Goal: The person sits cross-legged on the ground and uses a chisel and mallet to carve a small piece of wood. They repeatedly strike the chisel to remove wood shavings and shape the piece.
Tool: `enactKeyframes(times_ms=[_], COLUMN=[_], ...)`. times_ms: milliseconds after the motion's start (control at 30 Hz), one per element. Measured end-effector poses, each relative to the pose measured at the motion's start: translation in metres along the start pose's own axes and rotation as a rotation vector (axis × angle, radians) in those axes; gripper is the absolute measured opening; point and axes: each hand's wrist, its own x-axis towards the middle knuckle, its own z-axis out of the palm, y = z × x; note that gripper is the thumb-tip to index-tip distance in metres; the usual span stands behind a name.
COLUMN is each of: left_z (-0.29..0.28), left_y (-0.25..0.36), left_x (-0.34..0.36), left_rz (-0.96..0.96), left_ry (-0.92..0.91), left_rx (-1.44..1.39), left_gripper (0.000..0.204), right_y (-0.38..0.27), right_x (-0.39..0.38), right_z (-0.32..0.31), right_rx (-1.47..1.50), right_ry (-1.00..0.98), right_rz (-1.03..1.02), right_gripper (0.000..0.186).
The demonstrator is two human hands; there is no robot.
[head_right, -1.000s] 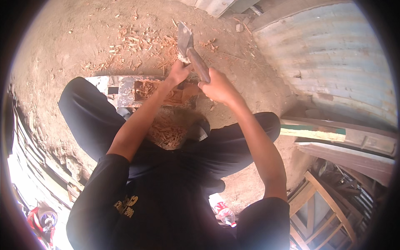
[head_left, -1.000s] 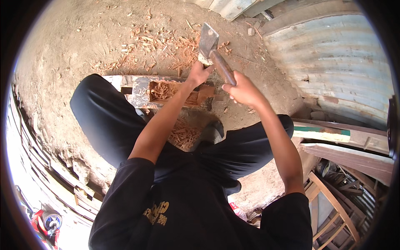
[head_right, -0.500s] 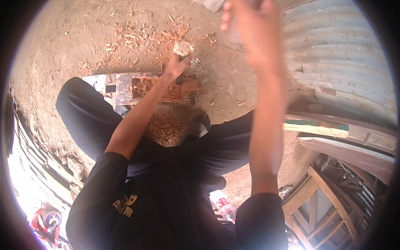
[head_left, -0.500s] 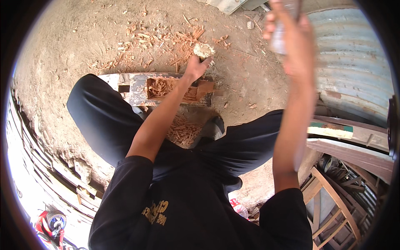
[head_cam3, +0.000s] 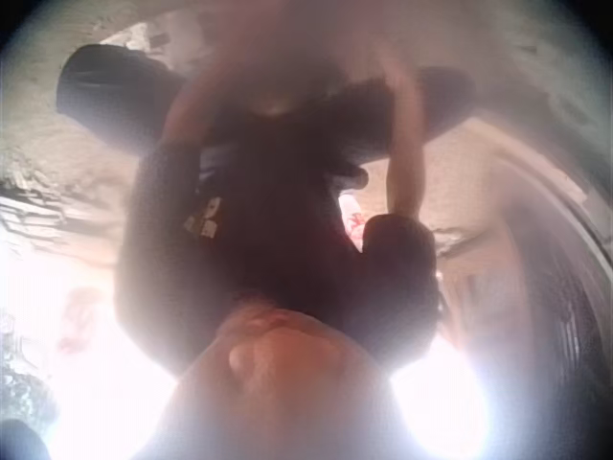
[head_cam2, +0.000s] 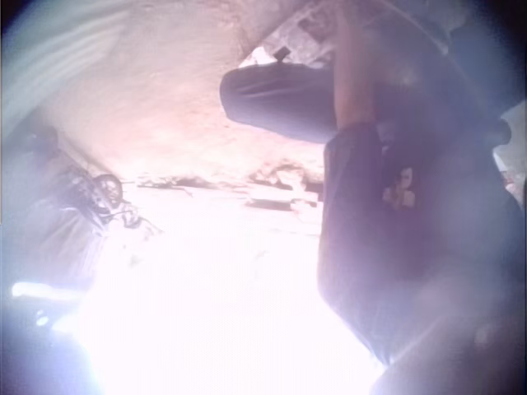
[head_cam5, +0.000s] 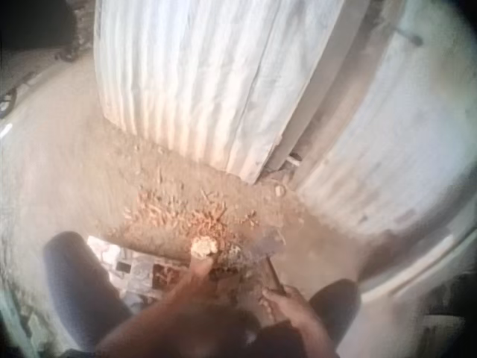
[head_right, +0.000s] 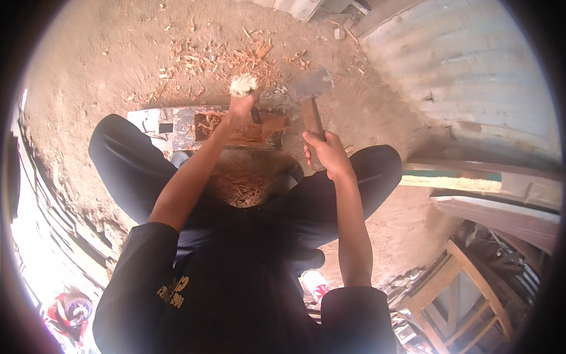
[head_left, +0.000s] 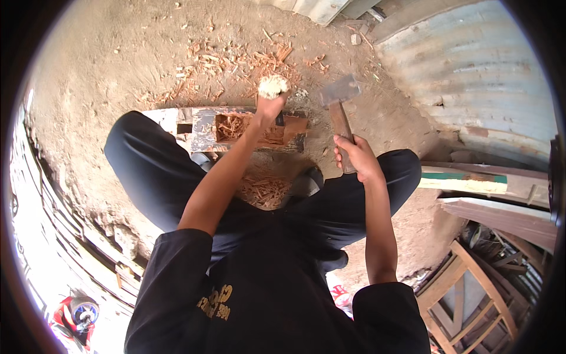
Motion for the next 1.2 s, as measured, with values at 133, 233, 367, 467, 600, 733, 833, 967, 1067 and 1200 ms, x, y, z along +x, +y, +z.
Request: enactKeyframes(times_ms=[133, 233, 367, 467, 600, 733, 833, 967, 1067, 1200], left_z=[-0.01, -0.017, -0.021, -0.017, -0.013, -0.017, -0.006, 0.002, 0.008, 0.012], left_y=[-0.018, 0.006, -0.02, -0.023, -0.007, -0.031, -0.029, -0.022, -0.006, 0.011], left_x=[-0.015, -0.026, -0.006, -0.012, -0.019, -0.007, -0.008, -0.01, -0.024, -0.034], left_rz=[-0.029, 0.015, 0.072, 0.114, 0.105, 0.154, 0.196, 0.181, 0.218, 0.293], left_ry=[0.086, -0.039, 0.149, 0.155, 0.074, 0.129, 0.227, 0.235, 0.175, 0.269], left_rx=[0.049, -0.248, -0.116, -0.209, -0.15, -0.389, -0.008, -0.027, -0.063, -0.042], left_gripper=[0.041, 0.056, 0.033, 0.04, 0.052, 0.035, 0.034, 0.053, 0.05, 0.033], right_y=[0.038, 0.042, 0.037, 0.039, 0.045, 0.046, 0.048, 0.045, 0.048, 0.042], right_x=[0.022, 0.021, 0.019, 0.022, 0.024, 0.025, 0.026, 0.027, 0.032, 0.026], right_z=[-0.012, -0.023, -0.016, -0.017, -0.018, -0.014, -0.014, -0.011, -0.012, -0.009], right_rx=[0.069, 0.126, 0.101, 0.104, 0.109, 0.058, 0.031, 0.001, 0.0, 0.033], right_ry=[0.013, -0.021, 0.001, -0.03, -0.016, -0.039, -0.031, -0.024, -0.026, -0.046], right_rz=[0.05, 0.045, -0.045, -0.067, -0.032, -0.008, -0.003, 0.009, 0.025, 0.012], right_gripper=[0.018, 0.019, 0.018, 0.018, 0.019, 0.019, 0.021, 0.022, 0.022, 0.018])
